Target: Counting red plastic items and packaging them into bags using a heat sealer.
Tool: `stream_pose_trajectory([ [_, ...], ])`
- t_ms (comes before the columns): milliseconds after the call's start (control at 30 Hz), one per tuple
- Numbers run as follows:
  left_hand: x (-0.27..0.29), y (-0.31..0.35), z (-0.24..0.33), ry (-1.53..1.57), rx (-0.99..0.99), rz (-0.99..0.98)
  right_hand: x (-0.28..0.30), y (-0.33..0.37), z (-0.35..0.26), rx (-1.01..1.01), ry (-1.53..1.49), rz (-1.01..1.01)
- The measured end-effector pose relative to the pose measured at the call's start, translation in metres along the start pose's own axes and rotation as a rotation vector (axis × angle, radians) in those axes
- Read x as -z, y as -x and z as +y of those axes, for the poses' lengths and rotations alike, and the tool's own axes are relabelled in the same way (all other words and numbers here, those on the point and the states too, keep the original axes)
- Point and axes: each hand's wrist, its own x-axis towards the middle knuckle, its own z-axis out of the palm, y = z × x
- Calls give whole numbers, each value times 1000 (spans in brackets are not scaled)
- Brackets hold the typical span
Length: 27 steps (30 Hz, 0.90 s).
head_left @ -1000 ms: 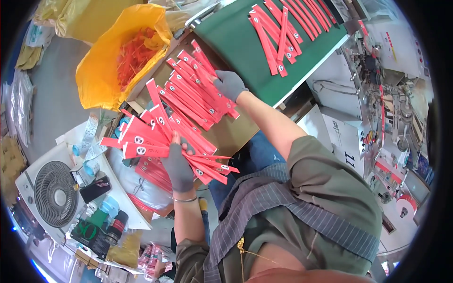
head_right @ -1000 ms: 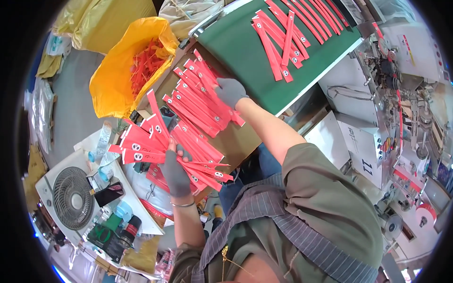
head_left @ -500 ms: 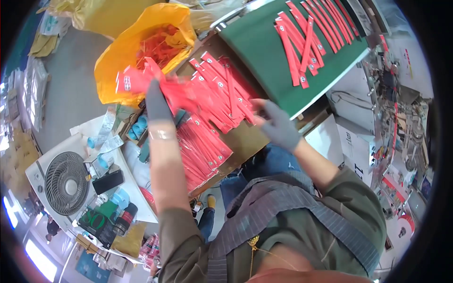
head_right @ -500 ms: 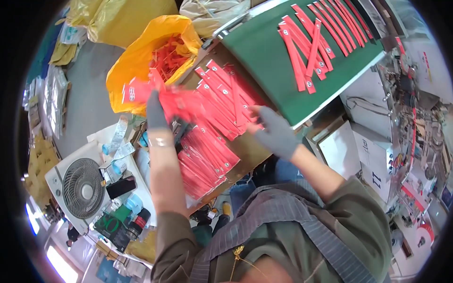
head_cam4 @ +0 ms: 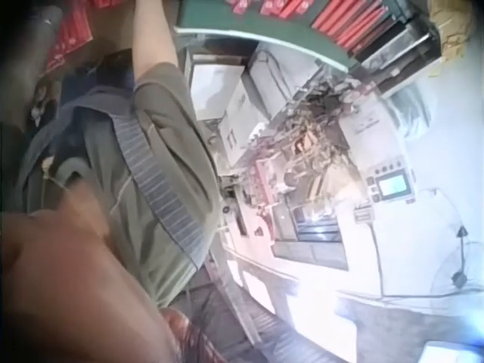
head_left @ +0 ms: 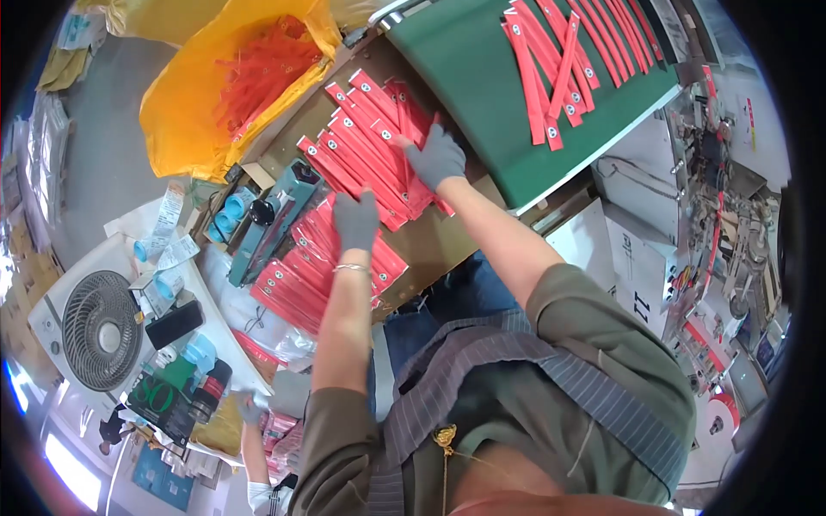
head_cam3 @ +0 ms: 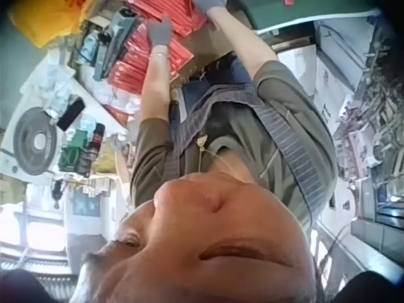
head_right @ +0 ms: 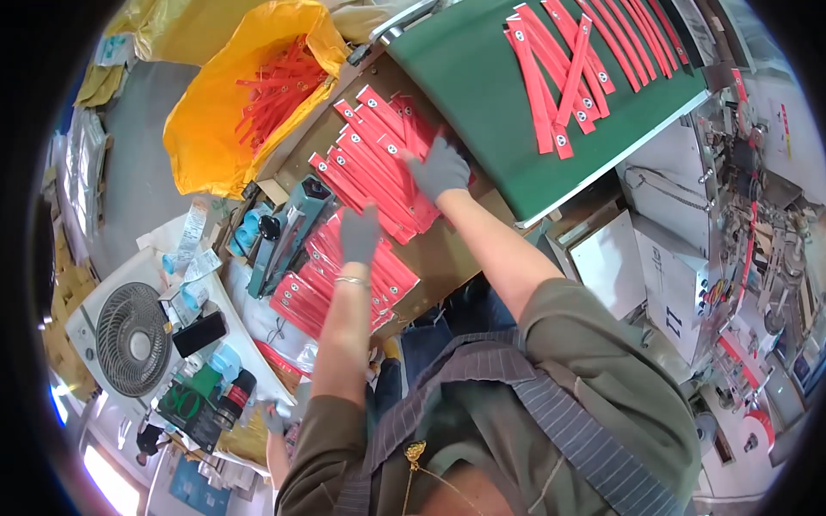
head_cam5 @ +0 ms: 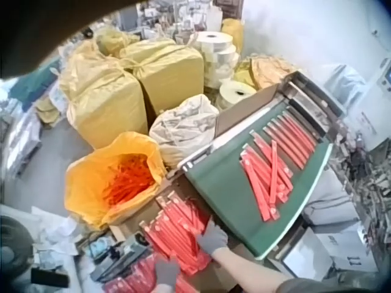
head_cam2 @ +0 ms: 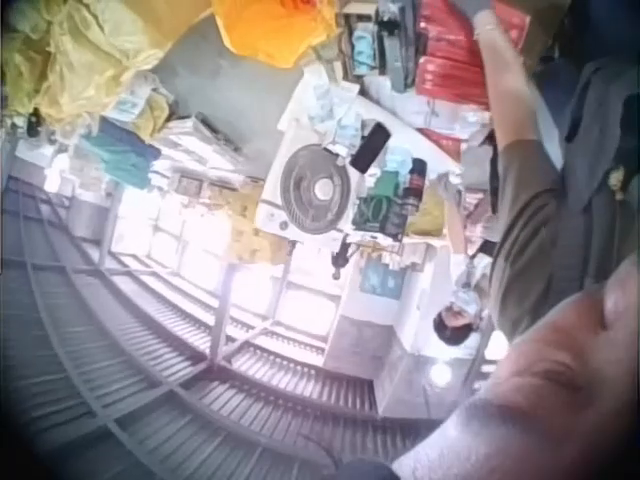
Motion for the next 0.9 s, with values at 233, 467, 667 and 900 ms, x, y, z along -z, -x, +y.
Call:
stream_pose_trajectory([
  [233,-52,-2,1,264,-18,446,-43,10,-2,353,-89,26],
  [467,-29,-2,-24,613,18,365,-26,2,13,190,-298,103],
  [667,-22,5,-26,850,5,401,-16,1,12,215,-241,98],
  [900,-12,16,-20,926,56,295,-2,7,6,190,-553,-8],
])
